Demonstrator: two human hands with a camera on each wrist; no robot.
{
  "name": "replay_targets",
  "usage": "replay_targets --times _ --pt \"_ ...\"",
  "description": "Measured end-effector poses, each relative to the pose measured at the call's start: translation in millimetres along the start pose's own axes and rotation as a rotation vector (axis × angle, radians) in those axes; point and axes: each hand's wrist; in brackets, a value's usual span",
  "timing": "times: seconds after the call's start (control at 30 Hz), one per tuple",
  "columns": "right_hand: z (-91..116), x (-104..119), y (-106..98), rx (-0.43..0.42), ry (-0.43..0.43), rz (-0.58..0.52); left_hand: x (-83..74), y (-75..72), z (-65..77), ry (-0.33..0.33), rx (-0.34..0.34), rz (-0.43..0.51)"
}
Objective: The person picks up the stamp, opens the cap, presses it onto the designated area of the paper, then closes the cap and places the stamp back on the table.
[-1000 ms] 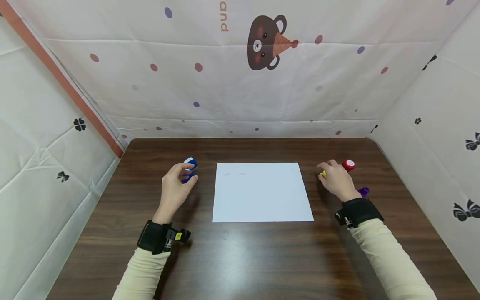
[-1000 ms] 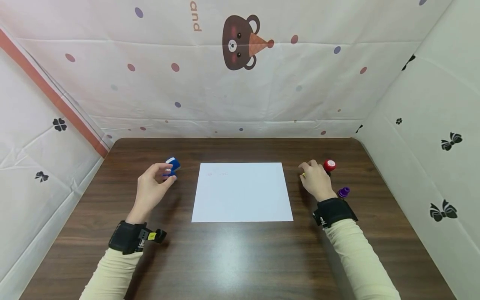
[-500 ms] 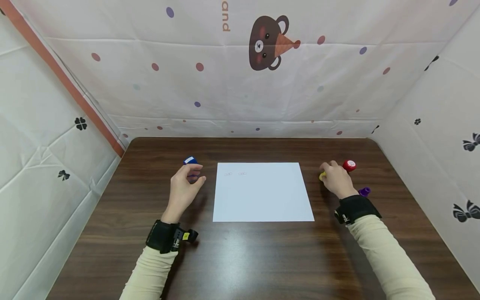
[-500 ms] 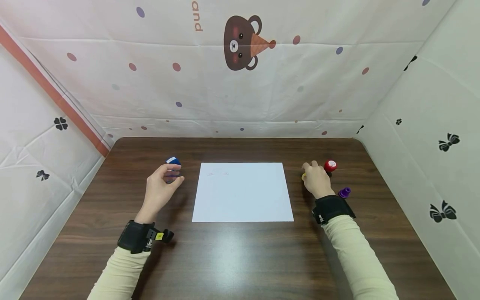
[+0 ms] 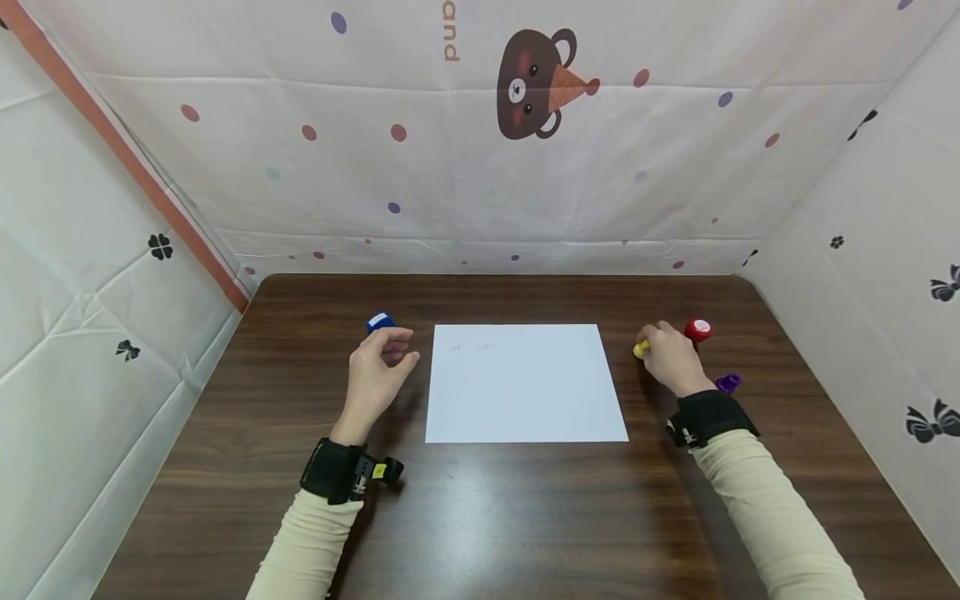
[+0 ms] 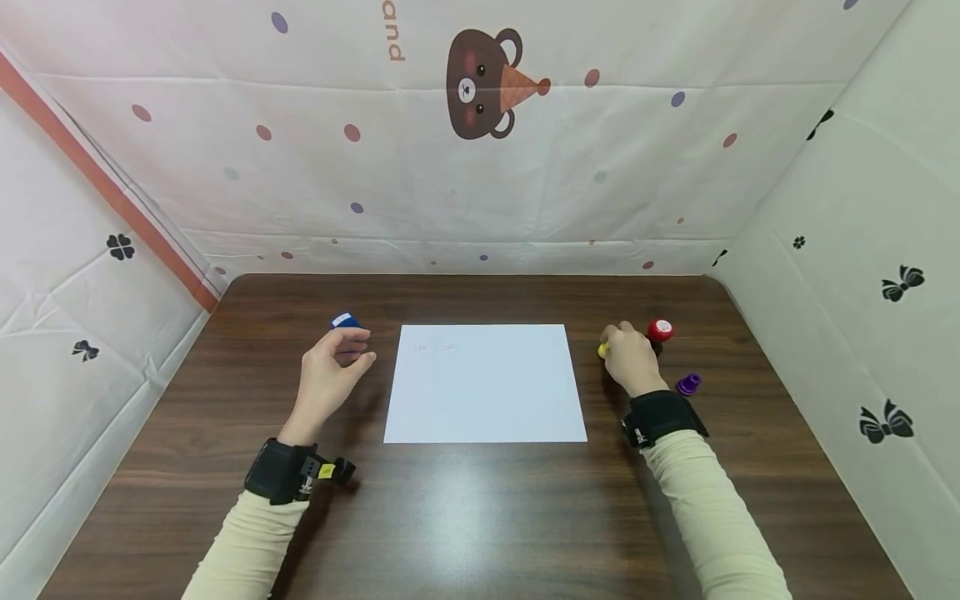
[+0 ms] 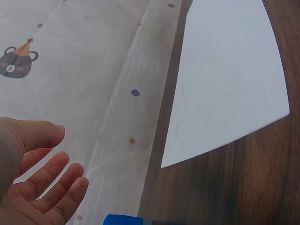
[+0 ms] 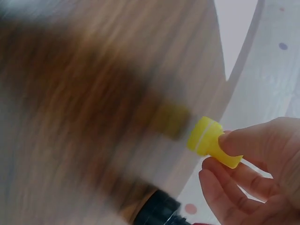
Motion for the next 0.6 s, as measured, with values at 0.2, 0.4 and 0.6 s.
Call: replay_targets --times 0.2,0.4,0.6 --pt "-6.6 14.9 4.7 -0.059 0.003 -0.127 -3.7 9.6 -0.4 -0.009 0.009 -0.009" --pt "-13.1 39.1 11.0 -0.058 0.044 -0.251 -5.7 23.8 2.1 -0.011 0.026 0.029" --pt "-15.3 63.0 16.7 -0.045 0.072 -0.369 -7.1 40.0 5.2 -0.043 0.036 0.062"
Point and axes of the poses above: each hand's wrist, its own z-axis away from the middle knuckle, its own y-axis out of the palm, x = y × z, and after that the axes turned 4 degrees about -x, right-handed
